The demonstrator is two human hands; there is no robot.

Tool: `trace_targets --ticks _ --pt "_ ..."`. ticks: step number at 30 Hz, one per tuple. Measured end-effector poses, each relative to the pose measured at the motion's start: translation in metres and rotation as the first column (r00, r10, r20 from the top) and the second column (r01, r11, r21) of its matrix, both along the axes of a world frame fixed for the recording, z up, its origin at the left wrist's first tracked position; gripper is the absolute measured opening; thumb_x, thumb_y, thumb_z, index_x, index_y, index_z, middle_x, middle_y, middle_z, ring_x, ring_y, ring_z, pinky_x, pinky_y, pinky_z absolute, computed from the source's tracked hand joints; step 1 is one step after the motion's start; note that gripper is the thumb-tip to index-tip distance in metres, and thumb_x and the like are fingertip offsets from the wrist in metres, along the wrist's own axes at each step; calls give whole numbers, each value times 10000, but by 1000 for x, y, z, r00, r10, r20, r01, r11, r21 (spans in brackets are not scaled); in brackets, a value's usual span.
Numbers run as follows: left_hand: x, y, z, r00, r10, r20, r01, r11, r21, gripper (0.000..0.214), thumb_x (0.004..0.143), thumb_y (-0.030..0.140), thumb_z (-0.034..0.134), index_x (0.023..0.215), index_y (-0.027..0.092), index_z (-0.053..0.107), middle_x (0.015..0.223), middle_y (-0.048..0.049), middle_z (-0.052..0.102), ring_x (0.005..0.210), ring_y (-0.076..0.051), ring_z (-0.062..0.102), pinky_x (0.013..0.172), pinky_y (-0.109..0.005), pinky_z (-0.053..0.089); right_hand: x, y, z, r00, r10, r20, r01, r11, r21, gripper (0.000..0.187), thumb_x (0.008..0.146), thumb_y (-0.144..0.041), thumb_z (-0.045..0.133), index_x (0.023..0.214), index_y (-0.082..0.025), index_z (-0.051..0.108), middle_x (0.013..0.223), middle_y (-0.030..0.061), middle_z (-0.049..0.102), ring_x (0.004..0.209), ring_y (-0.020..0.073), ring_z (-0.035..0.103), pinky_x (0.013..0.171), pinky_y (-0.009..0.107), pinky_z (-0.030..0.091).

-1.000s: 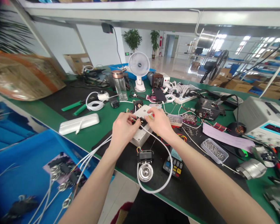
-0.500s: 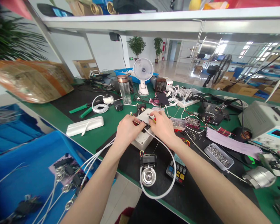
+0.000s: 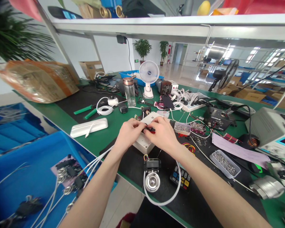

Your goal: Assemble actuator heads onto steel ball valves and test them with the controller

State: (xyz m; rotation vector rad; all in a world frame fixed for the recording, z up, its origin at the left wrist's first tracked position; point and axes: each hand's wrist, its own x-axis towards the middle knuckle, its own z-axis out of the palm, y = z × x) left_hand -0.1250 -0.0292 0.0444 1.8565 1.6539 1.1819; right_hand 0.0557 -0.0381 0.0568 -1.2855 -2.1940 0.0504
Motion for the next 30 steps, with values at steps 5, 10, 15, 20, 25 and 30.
trace_targets --ticks 5,10,15,20,25,30 --pt "-9 -11 -1 996 -83 18 82 994 76 346 991 282 492 862 248 811 1006 -32 728 945 -193 725 882 -304 570 -4 -1 3 1000 -7 17 7 999 -39 145 917 -332 810 1027 -237 812 1067 89 640 1069 294 568 997 449 468" --pt "-10 -20 -7 990 -137 -27 139 977 163 312 996 221 490 999 244 801 1151 -35 721 1073 -193 710 1023 -314 532 -7 6 6 1000 1 -10 -3 990 -144 76 903 -258 806 945 -197 788 1054 63 677 1083 252 612 1027 442 476" --pt "-10 -20 -13 981 -188 -54 195 960 199 285 995 217 505 1046 241 784 1213 -26 743 1136 -195 700 1072 -313 513 -1 13 20 998 53 -31 -59 955 -291 91 871 -221 830 904 -173 760 1059 40 728 1067 219 654 1047 435 498" --pt "-12 -18 -16 975 -211 -70 221 951 215 281 995 244 508 1098 240 769 1235 -32 748 1083 -202 715 975 -316 548 8 23 23 996 -19 -87 -19 911 -411 180 933 -312 793 871 -151 741 863 4 722 837 178 685 846 342 569" --pt "-12 -19 -20 964 -224 -142 253 935 250 318 1014 239 496 1211 251 746 1298 -30 734 1145 -203 697 1007 -328 543 9 29 12 976 -138 -167 53 900 -433 231 994 -371 745 934 -149 720 893 12 717 838 165 689 842 352 585" --pt "-8 -18 -26 949 -197 -245 267 917 298 316 1041 263 501 1248 235 738 1337 -62 716 1216 -240 662 1120 -399 505 11 30 7 955 -159 -250 35 898 -439 251 1002 -384 739 938 -143 713 892 8 709 844 171 690 850 357 584"
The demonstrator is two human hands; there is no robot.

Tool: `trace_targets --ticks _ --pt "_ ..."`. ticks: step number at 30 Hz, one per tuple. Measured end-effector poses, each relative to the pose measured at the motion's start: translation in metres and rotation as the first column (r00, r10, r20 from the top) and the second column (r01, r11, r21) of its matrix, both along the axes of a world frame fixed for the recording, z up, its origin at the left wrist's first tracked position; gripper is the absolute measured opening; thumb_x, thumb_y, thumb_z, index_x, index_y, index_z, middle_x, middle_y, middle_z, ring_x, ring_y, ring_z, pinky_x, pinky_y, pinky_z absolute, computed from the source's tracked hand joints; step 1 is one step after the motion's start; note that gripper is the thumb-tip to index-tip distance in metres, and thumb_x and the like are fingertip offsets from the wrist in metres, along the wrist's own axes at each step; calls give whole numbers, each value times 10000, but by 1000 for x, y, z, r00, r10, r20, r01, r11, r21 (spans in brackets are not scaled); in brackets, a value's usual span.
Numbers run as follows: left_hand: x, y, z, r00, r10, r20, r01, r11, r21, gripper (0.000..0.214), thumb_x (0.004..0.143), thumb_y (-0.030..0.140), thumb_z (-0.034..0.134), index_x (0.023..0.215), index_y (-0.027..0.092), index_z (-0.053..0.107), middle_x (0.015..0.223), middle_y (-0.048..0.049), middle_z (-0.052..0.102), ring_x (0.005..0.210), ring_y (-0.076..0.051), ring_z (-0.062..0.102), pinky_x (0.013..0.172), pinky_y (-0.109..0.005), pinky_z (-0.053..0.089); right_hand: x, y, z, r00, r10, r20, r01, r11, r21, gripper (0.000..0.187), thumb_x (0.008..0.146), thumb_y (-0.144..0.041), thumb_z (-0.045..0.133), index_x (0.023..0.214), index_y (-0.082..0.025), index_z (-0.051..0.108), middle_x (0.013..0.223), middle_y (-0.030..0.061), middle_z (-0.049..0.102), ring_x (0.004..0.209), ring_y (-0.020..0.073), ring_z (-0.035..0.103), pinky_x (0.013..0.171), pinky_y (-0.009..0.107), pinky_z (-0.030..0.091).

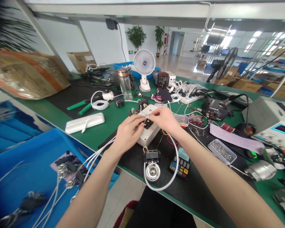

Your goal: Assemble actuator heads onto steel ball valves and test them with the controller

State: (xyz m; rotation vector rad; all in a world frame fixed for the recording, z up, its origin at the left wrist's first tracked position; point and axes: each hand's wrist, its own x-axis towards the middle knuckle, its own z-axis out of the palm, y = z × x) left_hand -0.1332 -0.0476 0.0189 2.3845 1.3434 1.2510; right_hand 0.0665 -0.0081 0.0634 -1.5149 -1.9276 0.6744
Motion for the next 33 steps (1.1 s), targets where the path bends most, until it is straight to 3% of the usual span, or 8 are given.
trace_targets --ticks 10,17,21,25,28,31,33 --pt "2 -6 -6 998 11 -54 -7 997 77 305 1061 262 507 1294 219 700 1342 -107 678 1225 -269 633 1138 -471 486 1 0 -5 993 0 -116 -2 1000 -16 246 980 -372 759 901 -144 711 859 -1 700 824 170 681 830 344 573" --pt "8 -8 -5 999 51 -6 -50 997 61 277 1075 252 478 1209 206 715 1195 -103 705 1132 -249 658 1068 -422 528 -1 -3 -5 973 -1 -232 1 1000 0 209 951 -335 784 899 -147 709 871 5 703 831 166 676 844 349 568" --pt "8 -7 -3 999 41 15 -42 998 54 276 1076 243 478 1209 190 714 1236 -108 699 1155 -241 651 1088 -415 515 -4 -11 3 939 -15 -342 24 999 24 152 919 -284 770 900 -149 702 870 13 709 812 161 667 813 331 557" --pt "7 -8 3 999 26 46 -28 999 33 267 1057 236 517 1265 219 684 1308 -93 684 1227 -246 637 1137 -432 489 -9 -32 24 888 21 -460 1 999 48 165 872 -318 737 932 -170 695 893 34 734 800 164 666 754 295 540" --pt "5 -34 12 992 55 117 -55 998 -3 306 1061 219 496 1341 229 617 1389 -106 635 1267 -237 626 1119 -416 511 -11 -57 45 852 74 -518 -54 997 53 212 862 -364 750 970 -189 701 908 37 741 780 160 674 697 277 547" --pt "8 -89 16 977 98 187 -88 994 -64 288 1077 252 487 1350 247 581 1324 -103 642 1158 -215 656 1043 -392 555 -7 -88 64 823 99 -559 -76 995 64 191 890 -357 760 1003 -213 703 904 24 736 733 144 678 670 270 567" --pt "13 -128 11 985 25 172 5 986 -169 310 1047 332 578 1355 297 582 1269 -84 664 1149 -234 649 1000 -393 582 0 -109 73 814 107 -571 -70 994 86 144 906 -322 778 995 -230 712 890 18 732 721 136 679 669 259 580"
